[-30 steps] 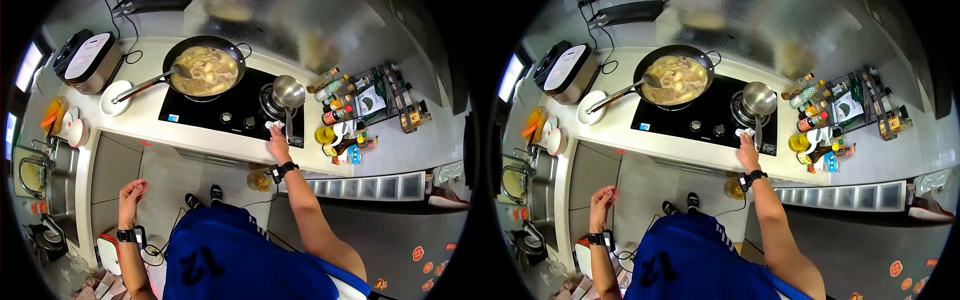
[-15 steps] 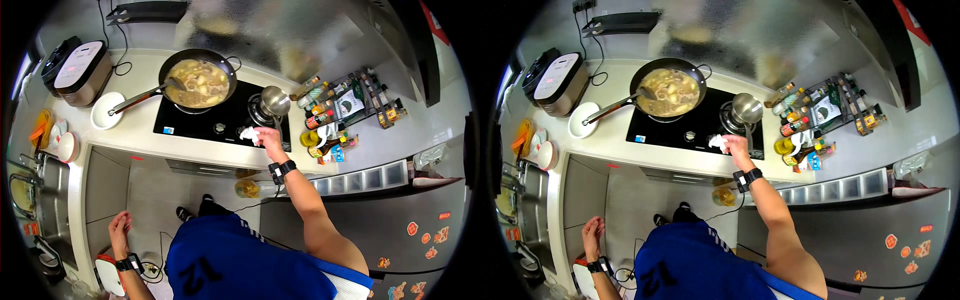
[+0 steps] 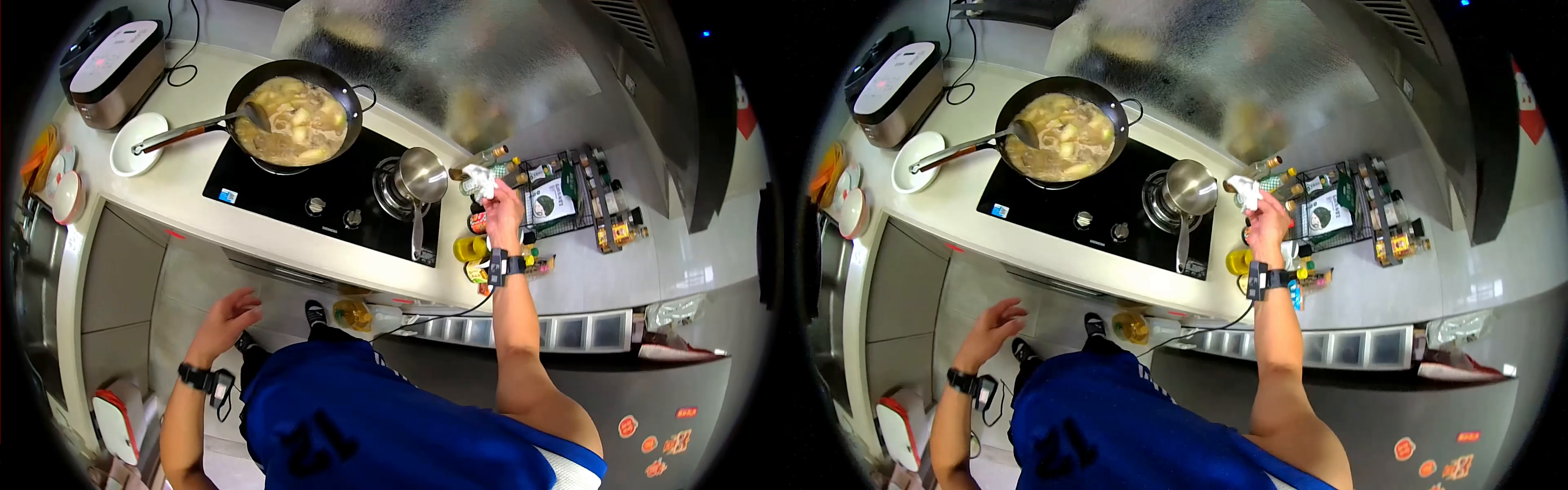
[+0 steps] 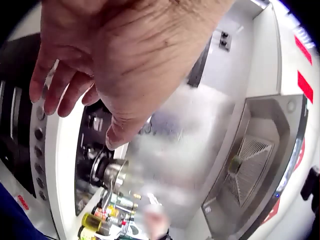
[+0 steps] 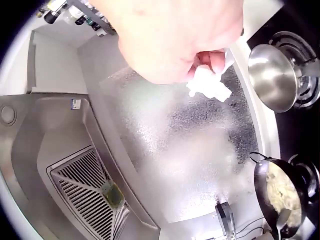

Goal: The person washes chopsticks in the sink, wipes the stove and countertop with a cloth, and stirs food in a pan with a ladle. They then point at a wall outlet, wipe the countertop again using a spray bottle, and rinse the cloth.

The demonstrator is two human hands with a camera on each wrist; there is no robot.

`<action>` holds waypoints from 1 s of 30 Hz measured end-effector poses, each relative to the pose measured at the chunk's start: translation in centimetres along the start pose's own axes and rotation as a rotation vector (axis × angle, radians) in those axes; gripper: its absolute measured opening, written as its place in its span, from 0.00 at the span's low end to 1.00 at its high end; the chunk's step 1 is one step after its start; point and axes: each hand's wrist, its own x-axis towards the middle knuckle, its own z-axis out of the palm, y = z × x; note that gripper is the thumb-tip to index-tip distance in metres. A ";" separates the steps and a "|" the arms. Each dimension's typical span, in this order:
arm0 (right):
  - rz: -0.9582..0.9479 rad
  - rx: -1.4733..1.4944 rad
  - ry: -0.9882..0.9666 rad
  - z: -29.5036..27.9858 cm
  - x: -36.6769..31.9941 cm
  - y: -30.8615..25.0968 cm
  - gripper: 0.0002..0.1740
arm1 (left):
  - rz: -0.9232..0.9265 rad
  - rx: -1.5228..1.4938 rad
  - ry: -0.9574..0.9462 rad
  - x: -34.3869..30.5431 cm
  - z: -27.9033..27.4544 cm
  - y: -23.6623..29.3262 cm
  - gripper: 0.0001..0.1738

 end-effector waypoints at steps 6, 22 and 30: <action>0.137 0.003 -0.025 -3.8 0.9 4.6 0.20 | 0.072 -0.006 -0.244 13.8 14.7 2.0 0.50; 0.174 0.091 -0.146 -7.1 0.1 2.5 0.28 | -0.042 -0.335 -0.039 28.3 31.1 3.0 0.14; 0.000 0.040 -0.171 -4.8 4.3 -1.8 0.29 | 0.003 -0.199 -0.026 16.3 26.4 3.5 0.12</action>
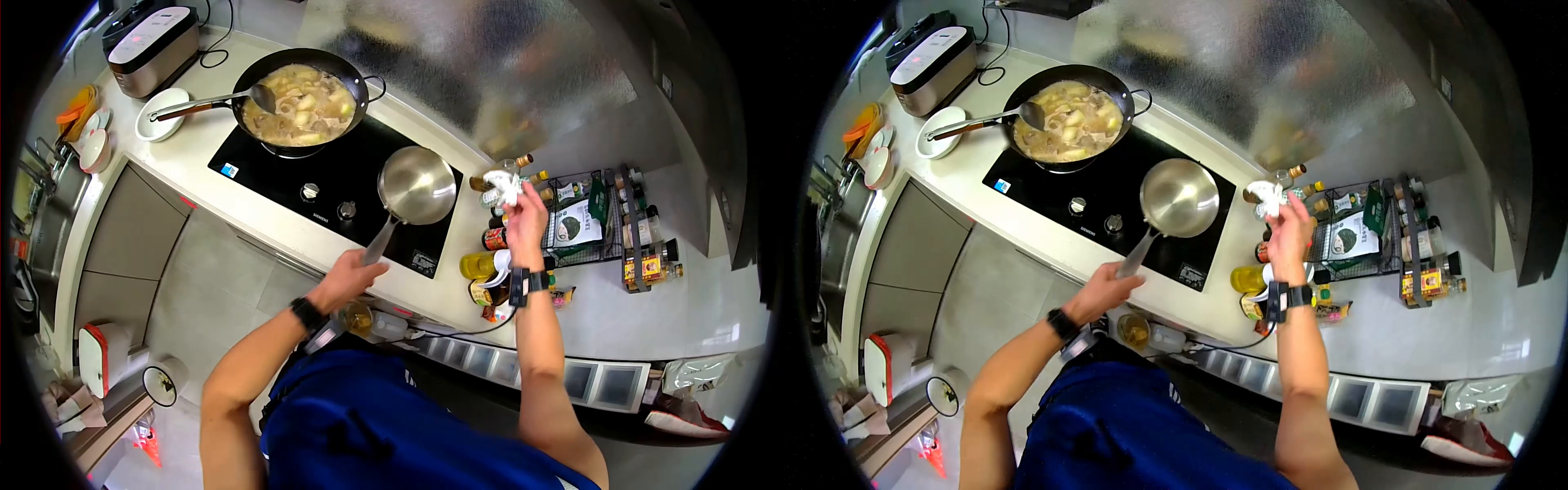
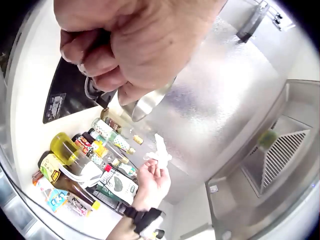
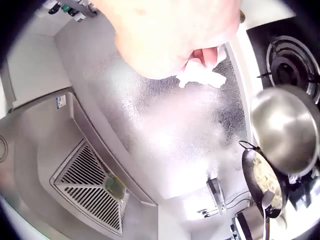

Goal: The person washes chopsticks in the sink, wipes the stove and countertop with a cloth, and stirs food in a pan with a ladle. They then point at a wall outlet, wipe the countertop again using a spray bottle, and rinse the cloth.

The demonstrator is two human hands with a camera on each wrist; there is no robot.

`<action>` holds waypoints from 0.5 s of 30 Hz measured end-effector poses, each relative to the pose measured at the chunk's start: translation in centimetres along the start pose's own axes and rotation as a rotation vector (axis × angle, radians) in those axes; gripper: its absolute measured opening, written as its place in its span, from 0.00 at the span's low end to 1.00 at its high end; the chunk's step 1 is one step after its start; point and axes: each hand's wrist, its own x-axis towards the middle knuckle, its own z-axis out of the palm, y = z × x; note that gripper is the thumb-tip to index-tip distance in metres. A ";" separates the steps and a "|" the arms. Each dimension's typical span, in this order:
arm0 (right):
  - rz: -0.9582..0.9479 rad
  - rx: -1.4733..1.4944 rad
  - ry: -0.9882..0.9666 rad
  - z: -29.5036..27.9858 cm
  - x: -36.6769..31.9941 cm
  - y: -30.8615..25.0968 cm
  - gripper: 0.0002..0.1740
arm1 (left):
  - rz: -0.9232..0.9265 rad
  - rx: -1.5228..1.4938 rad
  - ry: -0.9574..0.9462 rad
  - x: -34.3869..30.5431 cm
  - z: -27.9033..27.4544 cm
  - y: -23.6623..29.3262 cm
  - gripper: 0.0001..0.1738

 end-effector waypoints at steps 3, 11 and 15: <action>0.047 -0.146 -0.158 1.6 3.5 1.0 0.29 | -0.032 -0.042 -0.011 -8.3 -2.3 2.1 0.10; -0.240 -0.803 -0.669 11.2 12.5 11.4 0.18 | -0.265 0.001 0.294 -22.9 -6.3 -2.1 0.12; -0.531 -0.911 -0.967 16.3 15.2 16.4 0.20 | -0.354 -0.160 0.538 -26.3 -4.3 -3.8 0.14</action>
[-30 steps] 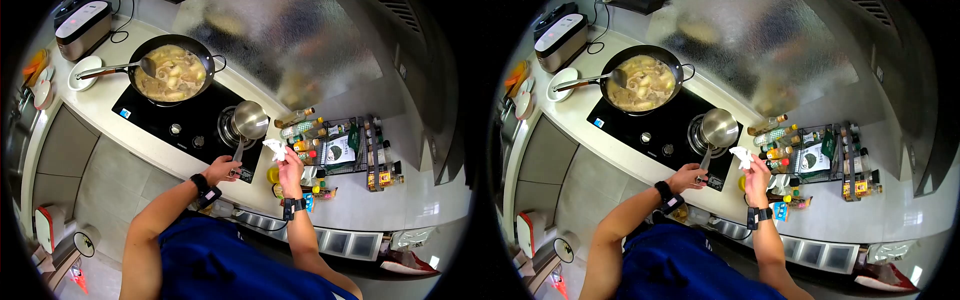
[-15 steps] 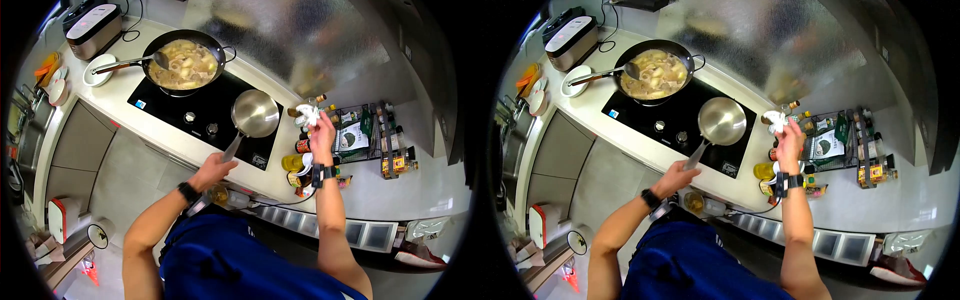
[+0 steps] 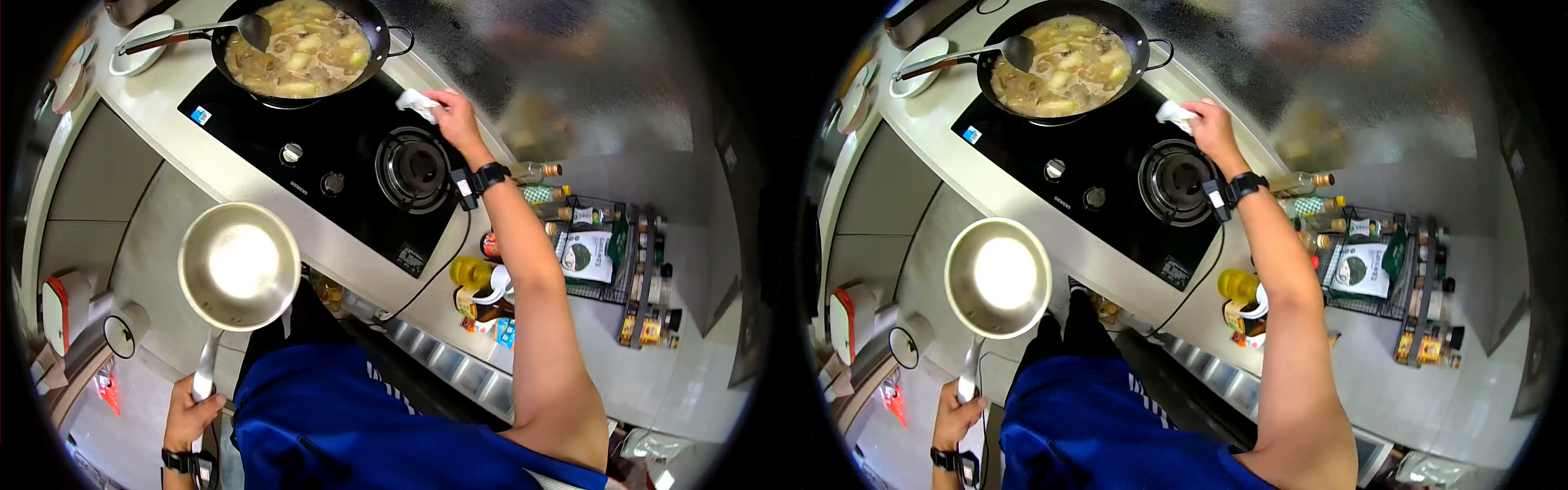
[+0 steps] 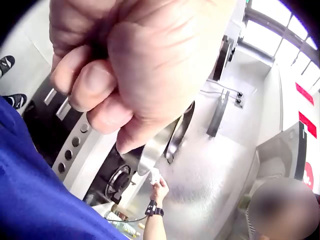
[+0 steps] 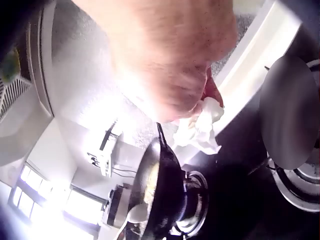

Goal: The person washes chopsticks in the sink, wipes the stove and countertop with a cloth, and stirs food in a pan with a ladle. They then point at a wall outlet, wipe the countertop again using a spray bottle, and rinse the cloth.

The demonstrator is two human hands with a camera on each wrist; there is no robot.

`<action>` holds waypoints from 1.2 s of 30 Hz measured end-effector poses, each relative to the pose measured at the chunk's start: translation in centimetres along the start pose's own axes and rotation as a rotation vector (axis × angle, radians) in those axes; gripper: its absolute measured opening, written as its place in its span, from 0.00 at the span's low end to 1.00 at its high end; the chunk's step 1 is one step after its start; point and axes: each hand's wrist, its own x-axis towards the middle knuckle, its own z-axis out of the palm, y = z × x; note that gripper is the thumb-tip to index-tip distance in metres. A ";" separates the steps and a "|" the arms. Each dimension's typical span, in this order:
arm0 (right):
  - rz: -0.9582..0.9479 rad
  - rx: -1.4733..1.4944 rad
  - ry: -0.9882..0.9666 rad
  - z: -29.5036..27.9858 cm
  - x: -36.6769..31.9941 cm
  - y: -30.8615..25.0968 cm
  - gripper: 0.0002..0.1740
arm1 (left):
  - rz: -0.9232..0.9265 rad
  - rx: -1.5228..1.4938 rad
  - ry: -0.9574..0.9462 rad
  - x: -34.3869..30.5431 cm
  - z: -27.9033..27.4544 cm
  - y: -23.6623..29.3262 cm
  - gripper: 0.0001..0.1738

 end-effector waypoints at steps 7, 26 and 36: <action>-0.244 -0.149 -0.551 4.4 3.4 3.6 0.31 | 0.004 -0.152 0.229 -2.0 2.2 -2.0 0.20; -0.291 -0.334 -0.647 14.4 13.2 9.1 0.32 | -0.007 -0.209 0.297 0.1 5.8 -0.2 0.23; -0.144 -0.440 -0.682 10.3 12.8 7.9 0.33 | 0.037 -0.205 0.301 0.5 5.6 -0.3 0.16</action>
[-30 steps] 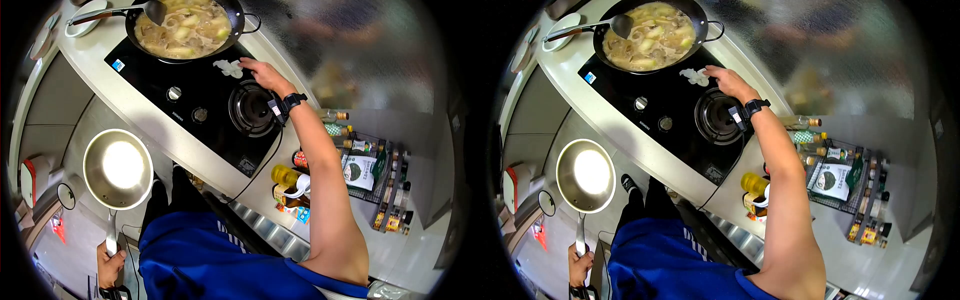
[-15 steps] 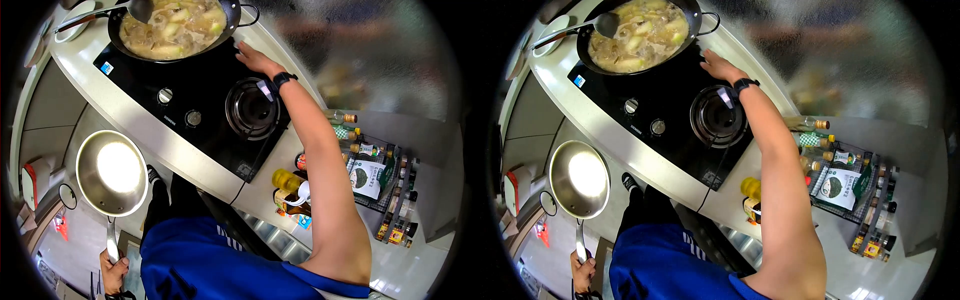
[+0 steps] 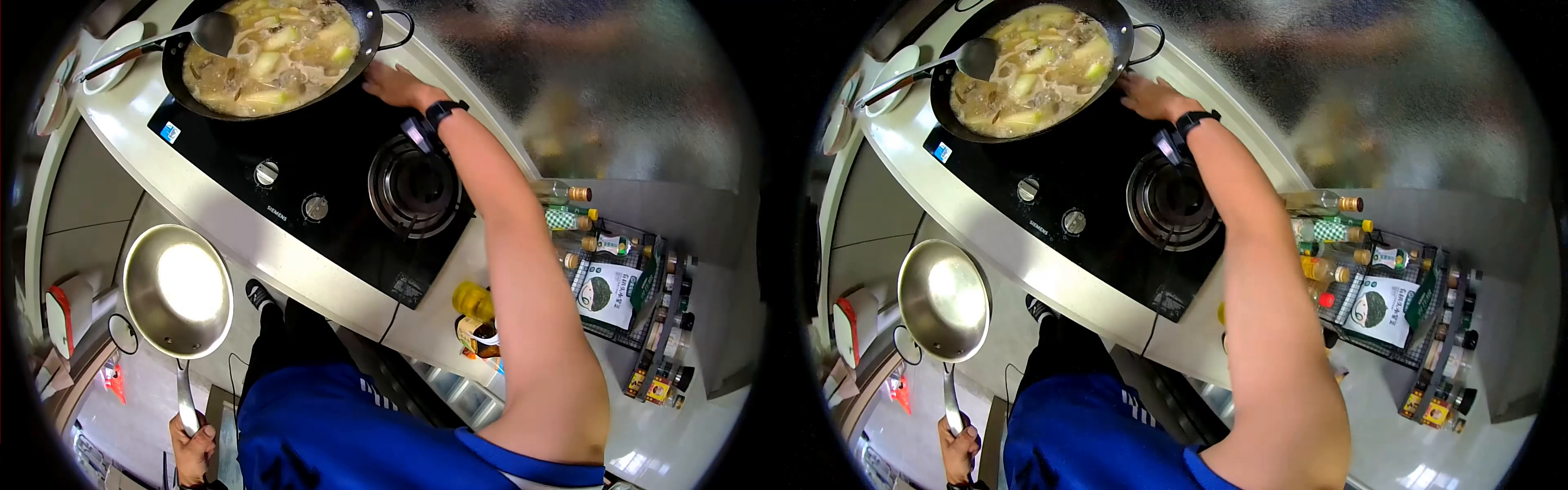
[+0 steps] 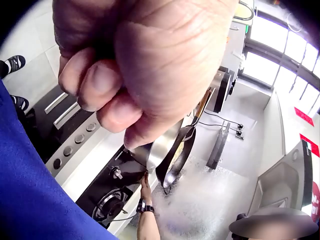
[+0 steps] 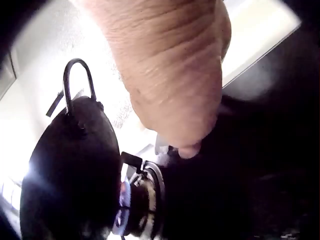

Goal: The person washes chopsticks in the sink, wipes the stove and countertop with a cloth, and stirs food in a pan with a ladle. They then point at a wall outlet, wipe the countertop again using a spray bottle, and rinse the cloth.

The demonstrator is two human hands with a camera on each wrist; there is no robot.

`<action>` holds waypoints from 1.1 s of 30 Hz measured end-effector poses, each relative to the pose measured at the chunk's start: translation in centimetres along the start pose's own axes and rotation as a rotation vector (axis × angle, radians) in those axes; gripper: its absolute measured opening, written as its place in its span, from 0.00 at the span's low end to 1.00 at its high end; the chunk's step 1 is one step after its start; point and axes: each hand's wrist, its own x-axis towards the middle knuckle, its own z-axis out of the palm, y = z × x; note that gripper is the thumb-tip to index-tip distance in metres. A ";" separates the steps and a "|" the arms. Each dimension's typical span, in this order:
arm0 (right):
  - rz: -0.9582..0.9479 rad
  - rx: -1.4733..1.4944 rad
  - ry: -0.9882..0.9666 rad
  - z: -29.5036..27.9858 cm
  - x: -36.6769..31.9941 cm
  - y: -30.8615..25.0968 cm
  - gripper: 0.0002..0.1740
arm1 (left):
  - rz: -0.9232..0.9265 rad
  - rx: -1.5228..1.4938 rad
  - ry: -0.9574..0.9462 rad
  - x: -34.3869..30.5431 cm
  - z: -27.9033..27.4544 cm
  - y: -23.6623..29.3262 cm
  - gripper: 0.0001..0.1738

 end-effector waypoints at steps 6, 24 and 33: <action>0.039 0.115 0.060 0.2 -1.5 1.8 0.33 | -0.031 -0.005 0.055 -0.4 0.6 1.0 0.16; 0.163 0.087 -0.038 -0.7 0.1 5.7 0.42 | -0.032 -0.092 0.083 2.1 -1.1 -1.9 0.23; 0.429 0.315 -0.074 1.4 -11.5 8.6 0.43 | -0.035 -0.052 -0.038 3.2 0.0 1.5 0.16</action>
